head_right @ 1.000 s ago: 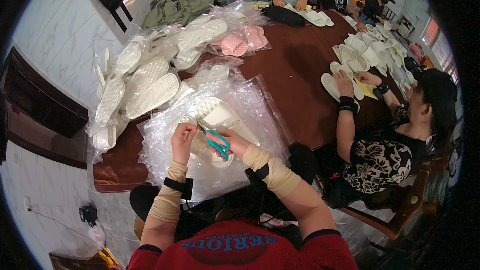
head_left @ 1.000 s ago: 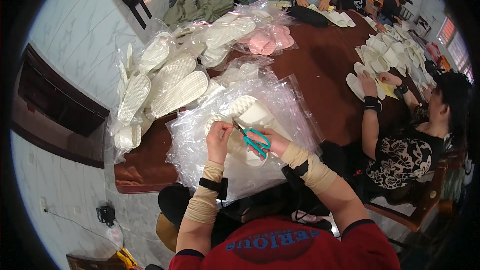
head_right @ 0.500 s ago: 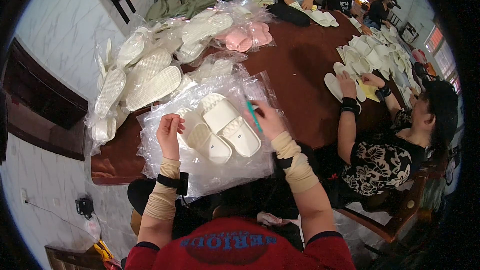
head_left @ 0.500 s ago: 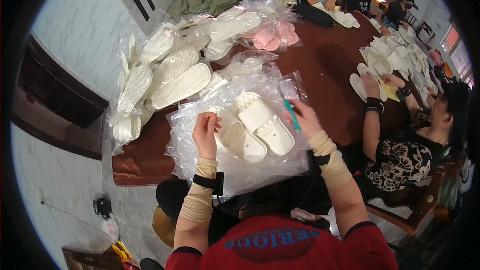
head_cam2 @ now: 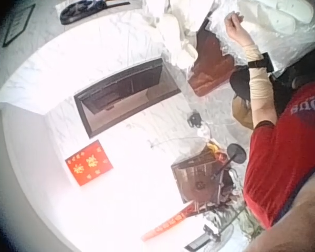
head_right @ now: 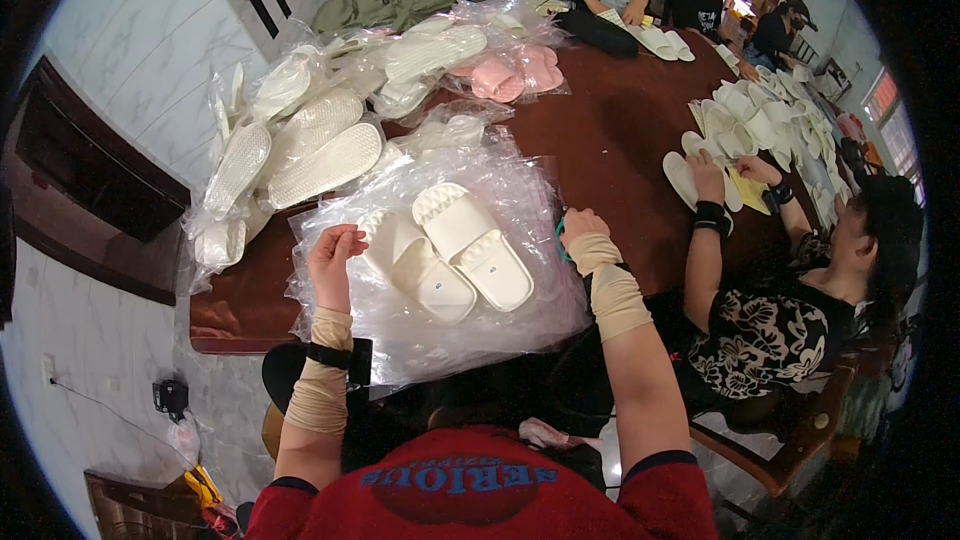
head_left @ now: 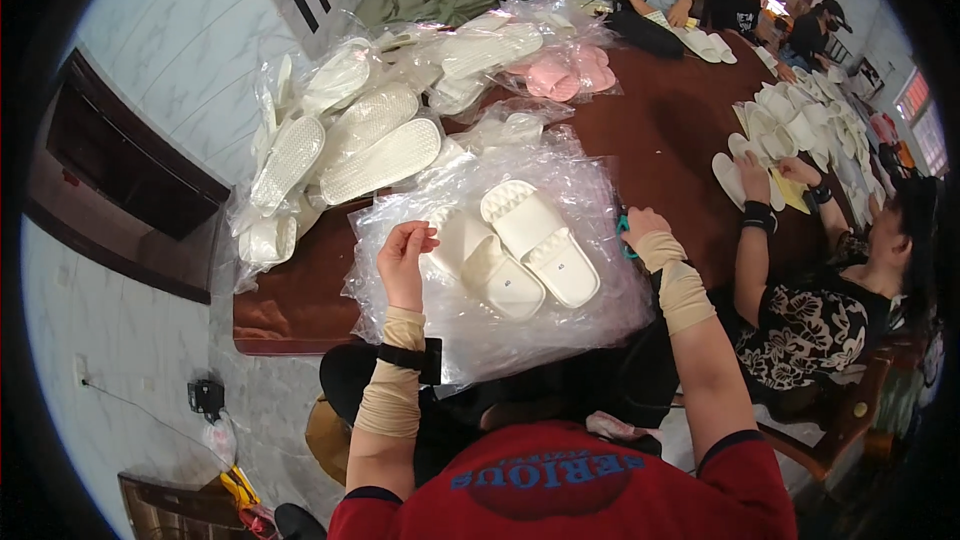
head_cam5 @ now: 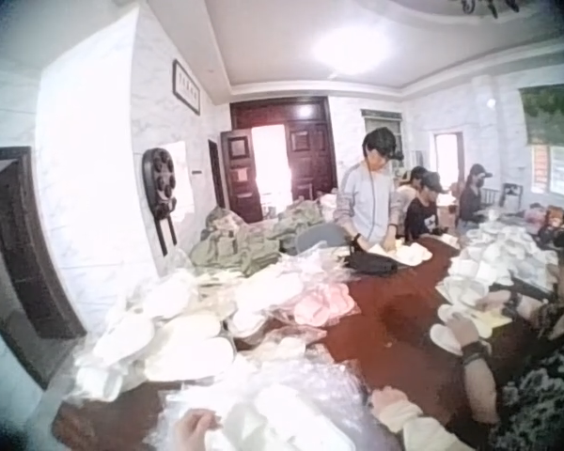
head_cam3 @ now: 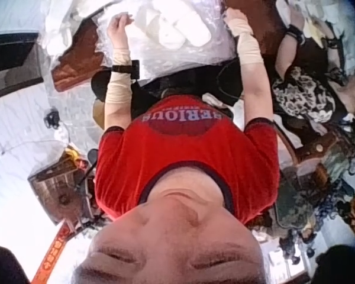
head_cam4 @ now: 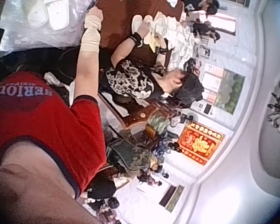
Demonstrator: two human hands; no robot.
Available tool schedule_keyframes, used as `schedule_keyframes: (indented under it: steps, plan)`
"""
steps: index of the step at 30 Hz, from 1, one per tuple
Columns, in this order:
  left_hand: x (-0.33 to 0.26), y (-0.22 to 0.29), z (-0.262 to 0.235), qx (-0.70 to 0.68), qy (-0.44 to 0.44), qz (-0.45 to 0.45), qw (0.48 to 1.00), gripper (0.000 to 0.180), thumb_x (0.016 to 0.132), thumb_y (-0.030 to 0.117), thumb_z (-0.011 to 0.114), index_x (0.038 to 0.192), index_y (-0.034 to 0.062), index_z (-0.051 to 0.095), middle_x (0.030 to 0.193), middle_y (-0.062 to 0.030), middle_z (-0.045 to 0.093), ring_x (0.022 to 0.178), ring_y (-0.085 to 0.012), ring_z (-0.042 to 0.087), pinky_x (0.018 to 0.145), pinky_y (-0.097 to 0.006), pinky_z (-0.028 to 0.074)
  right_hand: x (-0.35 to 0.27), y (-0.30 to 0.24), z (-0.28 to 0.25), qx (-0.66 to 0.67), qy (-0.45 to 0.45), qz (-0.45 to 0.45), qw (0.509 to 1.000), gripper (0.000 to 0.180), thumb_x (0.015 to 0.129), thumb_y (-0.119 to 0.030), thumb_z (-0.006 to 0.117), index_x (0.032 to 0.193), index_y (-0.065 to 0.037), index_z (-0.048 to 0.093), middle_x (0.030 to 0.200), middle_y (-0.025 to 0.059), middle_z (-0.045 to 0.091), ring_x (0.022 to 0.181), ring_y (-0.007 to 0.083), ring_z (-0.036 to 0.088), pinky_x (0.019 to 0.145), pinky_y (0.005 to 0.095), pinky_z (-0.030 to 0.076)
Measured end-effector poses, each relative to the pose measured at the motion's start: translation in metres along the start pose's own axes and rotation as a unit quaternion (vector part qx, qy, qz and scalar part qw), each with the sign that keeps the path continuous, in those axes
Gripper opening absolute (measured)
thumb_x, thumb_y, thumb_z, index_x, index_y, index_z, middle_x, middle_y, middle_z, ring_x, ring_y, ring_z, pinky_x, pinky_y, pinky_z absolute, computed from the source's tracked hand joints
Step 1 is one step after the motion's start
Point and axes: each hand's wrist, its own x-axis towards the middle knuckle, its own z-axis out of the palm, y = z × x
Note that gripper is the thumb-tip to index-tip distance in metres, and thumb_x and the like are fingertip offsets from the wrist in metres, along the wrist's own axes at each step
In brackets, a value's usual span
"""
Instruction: Packing pairs of slippers into plastic bags at a manufacturing table.
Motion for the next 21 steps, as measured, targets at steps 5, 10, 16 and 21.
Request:
schedule_keyframes:
  steps: [5, 10, 16, 21]
  plan:
    - [-0.005, 0.01, -0.006, 0.067, 0.002, 0.055, 0.996, 0.013, 0.095, 0.009, 0.057, 0.098, -0.0015, 0.064, 0.086, -0.007, 0.067, 0.073, -0.0121, 0.063, 0.067, -0.024, 0.051, -0.002, 0.003, 0.003, -0.007, 0.047, -0.011, 0.999, 0.037, 0.081, -0.023, 0.069, 0.111, -0.005, 0.057, 0.11, 0.0218, 0.061, 0.101, 0.0378, 0.063, 0.084, 0.0442, 0.053]
    - [-0.008, 0.024, -0.027, 0.019, 0.073, 0.081, 0.994, 0.014, 0.095, 0.009, 0.057, 0.1, -0.002, 0.065, 0.084, -0.0042, 0.064, 0.07, -0.0086, 0.058, 0.065, -0.022, 0.047, -0.001, 0.0, 0.001, 0.001, 0.05, -0.012, 0.999, 0.036, 0.081, -0.024, 0.069, 0.11, -0.006, 0.057, 0.109, 0.0207, 0.062, 0.098, 0.0379, 0.064, 0.082, 0.0449, 0.053]
    - [-0.024, 0.064, -0.055, -0.01, 0.135, 0.123, 0.983, 0.018, 0.097, 0.009, 0.054, 0.107, -0.0026, 0.063, 0.085, -0.0023, 0.061, 0.074, -0.008, 0.054, 0.068, -0.021, 0.044, -0.002, 0.006, -0.002, -0.015, 0.071, 0.011, 0.997, 0.034, 0.081, -0.027, 0.07, 0.107, -0.008, 0.058, 0.106, 0.0169, 0.063, 0.098, 0.0355, 0.063, 0.079, 0.0438, 0.054]
    - [-0.063, 0.112, -0.129, -0.015, 0.263, 0.181, 0.948, 0.023, 0.1, 0.011, 0.049, 0.112, -0.0031, 0.062, 0.088, -0.0051, 0.061, 0.076, -0.0104, 0.054, 0.072, -0.023, 0.047, -0.033, -0.025, -0.034, 0.078, 0.282, -0.134, 0.947, 0.027, 0.083, -0.025, 0.066, 0.104, -0.01, 0.059, 0.1, 0.0118, 0.06, 0.095, 0.0311, 0.061, 0.073, 0.0451, 0.052]
